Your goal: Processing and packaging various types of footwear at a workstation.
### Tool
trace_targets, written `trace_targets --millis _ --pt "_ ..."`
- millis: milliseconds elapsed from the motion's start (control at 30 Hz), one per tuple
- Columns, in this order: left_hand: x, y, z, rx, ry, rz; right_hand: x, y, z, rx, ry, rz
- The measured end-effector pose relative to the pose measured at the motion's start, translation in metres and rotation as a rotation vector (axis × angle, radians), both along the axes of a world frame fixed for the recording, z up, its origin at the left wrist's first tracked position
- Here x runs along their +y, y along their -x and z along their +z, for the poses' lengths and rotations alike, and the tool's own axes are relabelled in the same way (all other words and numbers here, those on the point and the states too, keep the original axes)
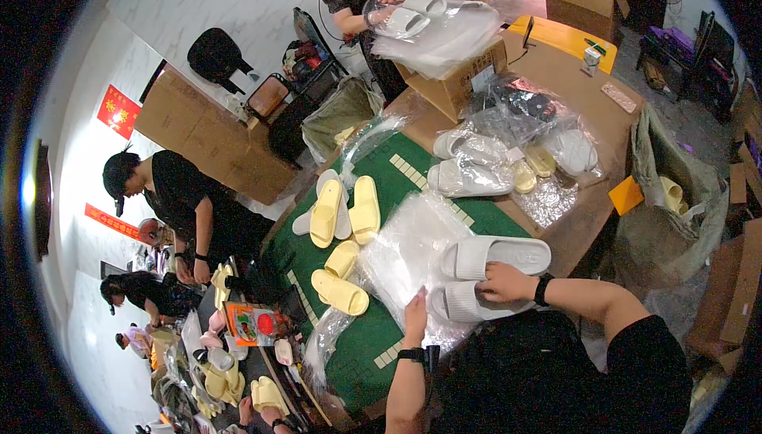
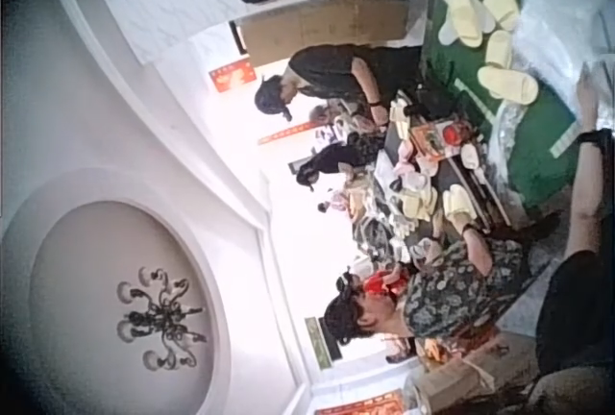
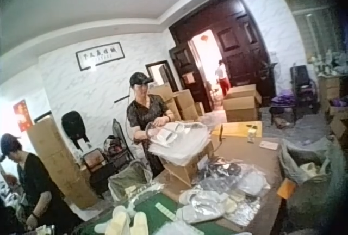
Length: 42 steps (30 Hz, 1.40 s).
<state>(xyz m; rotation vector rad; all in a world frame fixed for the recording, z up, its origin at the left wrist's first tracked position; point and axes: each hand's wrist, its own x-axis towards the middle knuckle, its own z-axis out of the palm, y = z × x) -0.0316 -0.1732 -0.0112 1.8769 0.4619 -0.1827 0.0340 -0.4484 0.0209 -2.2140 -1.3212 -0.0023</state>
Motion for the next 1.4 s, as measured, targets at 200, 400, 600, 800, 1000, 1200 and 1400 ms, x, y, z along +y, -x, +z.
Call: trace_targets --millis 200,400,600,800,1000,1200,1400 --pt "0.016 0.008 0.018 -0.033 0.359 0.059 -0.003 -0.001 0.022 0.07 0.054 -0.075" --pt "0.016 0.005 0.019 -0.009 0.457 0.093 0.005 0.007 0.028 -0.008 -0.068 -0.098" --pt "0.021 0.003 -0.006 0.12 0.661 0.055 0.019 0.004 0.04 0.06 -0.322 0.19" --pt "0.022 0.003 0.006 0.082 0.773 -0.116 0.031 -0.018 0.027 0.309 -0.133 0.253" --pt "0.027 0.012 0.024 0.078 0.311 -0.156 0.038 -0.035 0.009 0.331 0.016 0.109" --pt "0.012 0.025 0.033 -0.042 -0.583 -0.304 0.049 -0.025 0.016 0.11 0.053 -0.049" --pt "-0.013 0.021 0.053 0.004 -0.769 -0.252 0.061 0.003 0.002 -0.196 0.039 -0.01"
